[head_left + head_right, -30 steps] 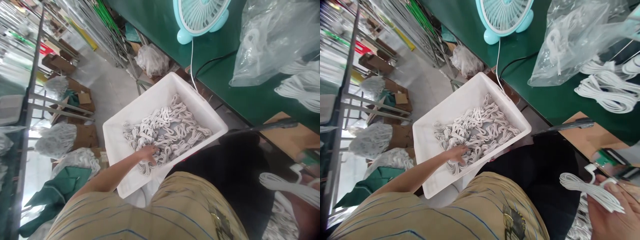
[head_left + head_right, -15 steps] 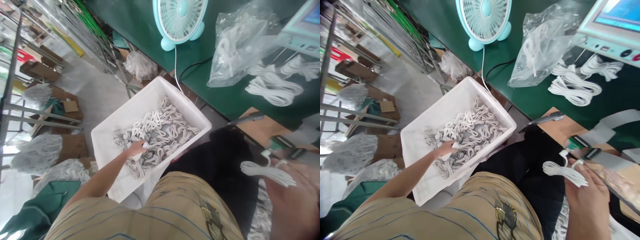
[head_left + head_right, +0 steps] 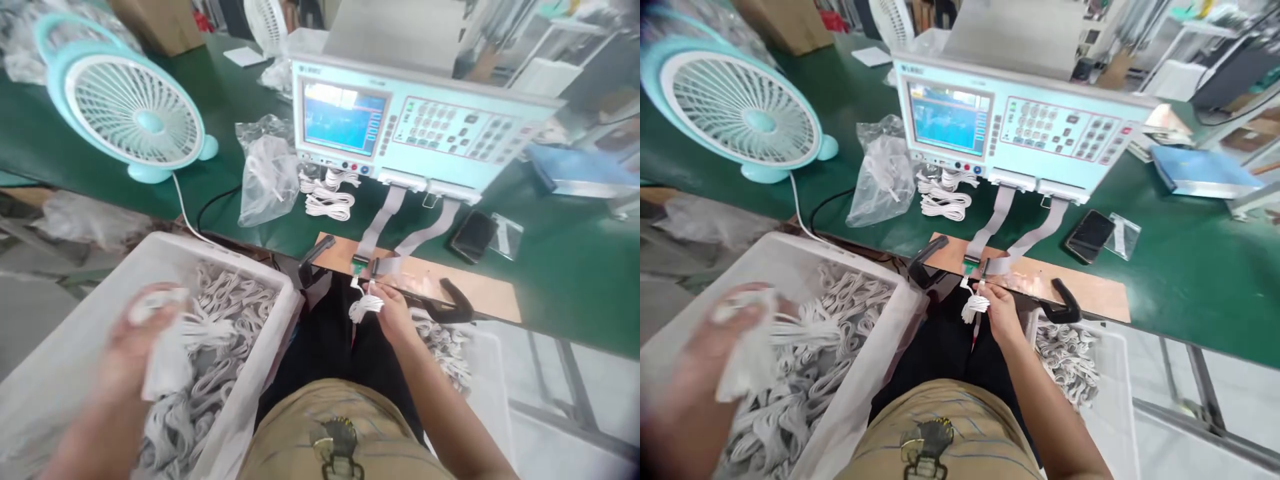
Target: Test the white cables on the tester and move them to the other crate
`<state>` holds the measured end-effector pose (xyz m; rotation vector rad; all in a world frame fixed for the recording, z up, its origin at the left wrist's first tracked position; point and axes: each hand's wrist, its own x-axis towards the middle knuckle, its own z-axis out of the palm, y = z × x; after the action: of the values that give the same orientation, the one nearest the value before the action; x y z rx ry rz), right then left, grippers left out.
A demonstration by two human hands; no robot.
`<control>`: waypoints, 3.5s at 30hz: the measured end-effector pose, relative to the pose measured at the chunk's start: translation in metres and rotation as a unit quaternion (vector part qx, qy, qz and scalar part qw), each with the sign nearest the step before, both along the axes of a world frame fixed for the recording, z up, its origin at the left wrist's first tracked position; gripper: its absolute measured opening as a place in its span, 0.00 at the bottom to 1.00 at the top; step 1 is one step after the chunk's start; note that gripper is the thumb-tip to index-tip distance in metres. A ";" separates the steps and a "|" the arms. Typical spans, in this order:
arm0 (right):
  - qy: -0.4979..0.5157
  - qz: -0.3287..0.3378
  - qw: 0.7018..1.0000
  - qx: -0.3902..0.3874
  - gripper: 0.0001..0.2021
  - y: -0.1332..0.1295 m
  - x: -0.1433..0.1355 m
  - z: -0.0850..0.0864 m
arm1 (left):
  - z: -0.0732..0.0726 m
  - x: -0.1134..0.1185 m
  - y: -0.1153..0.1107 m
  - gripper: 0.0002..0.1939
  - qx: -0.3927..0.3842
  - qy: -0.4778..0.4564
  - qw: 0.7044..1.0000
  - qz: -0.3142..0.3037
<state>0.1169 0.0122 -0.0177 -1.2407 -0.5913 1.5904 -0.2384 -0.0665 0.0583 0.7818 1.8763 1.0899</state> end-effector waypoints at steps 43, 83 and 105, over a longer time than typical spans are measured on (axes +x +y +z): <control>-0.385 0.185 0.884 0.192 0.06 -0.079 0.050 0.031 | -0.067 0.253 0.027 0.18 0.166 0.038 0.866 -0.470; -0.175 0.033 0.974 0.141 0.11 -0.011 0.001 -0.011 | -0.083 0.229 0.068 0.12 0.025 -0.281 0.943 -0.177; -0.013 -0.001 0.999 0.039 0.11 -0.007 -0.005 0.002 | -0.063 0.211 0.081 0.14 0.113 -0.093 0.912 -0.382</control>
<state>0.1123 0.0056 -0.0156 -1.2064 -0.6615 1.5367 -0.0273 0.0146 -0.0045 1.3450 1.1121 0.8257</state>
